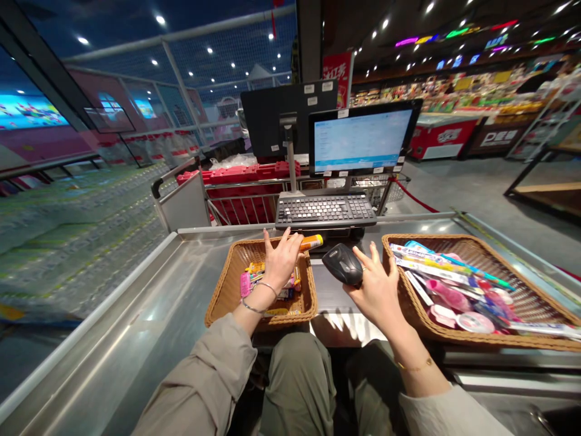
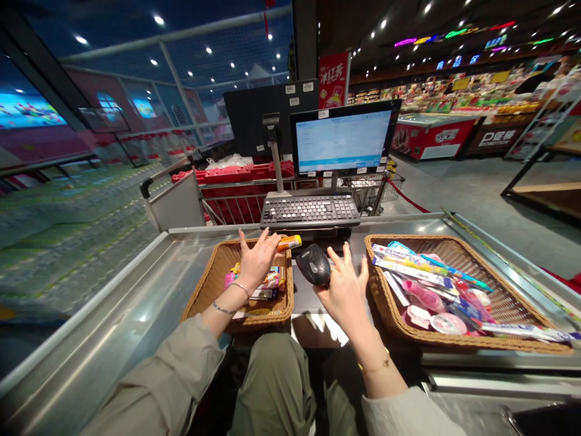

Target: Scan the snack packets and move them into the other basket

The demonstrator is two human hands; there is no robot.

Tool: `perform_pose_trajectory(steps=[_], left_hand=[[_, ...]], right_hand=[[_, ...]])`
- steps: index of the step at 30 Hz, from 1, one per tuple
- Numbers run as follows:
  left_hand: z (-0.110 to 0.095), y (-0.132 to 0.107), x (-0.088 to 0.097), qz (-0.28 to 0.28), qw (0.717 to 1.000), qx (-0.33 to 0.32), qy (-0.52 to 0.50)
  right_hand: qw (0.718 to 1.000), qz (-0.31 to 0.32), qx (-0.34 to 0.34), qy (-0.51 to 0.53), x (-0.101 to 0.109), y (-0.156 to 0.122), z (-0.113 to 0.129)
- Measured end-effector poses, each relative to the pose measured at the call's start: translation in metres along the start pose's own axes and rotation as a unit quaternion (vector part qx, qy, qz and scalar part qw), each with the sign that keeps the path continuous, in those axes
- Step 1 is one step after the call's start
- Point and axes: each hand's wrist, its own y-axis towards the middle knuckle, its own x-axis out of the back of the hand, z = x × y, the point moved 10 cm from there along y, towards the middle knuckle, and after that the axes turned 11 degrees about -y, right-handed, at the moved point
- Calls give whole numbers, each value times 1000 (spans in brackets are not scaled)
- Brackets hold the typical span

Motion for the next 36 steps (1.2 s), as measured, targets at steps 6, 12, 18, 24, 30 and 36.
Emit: perform_pose_trajectory(steps=[6, 12, 18, 24, 30, 36], left_hand=[[-4, 6, -1, -4, 1000, 6, -6], [-5, 8, -2, -6, 1000, 8, -7], [-4, 8, -2, -8, 1000, 10, -11], [-4, 8, -2, -3, 1000, 18, -12], [-5, 9, -3, 0, 1000, 19, -17], [-5, 9, -2, -2, 1000, 19, -20]], right_hand=[[1000, -11, 10, -2, 5, 1, -1], [1000, -8, 11, 3, 7, 1, 1], [1000, -2, 12, 3, 5, 2, 1], [1000, -6, 10, 6, 7, 2, 1], [1000, -4, 11, 15, 6, 1, 1], [1000, 1, 7, 14, 7, 1, 1]])
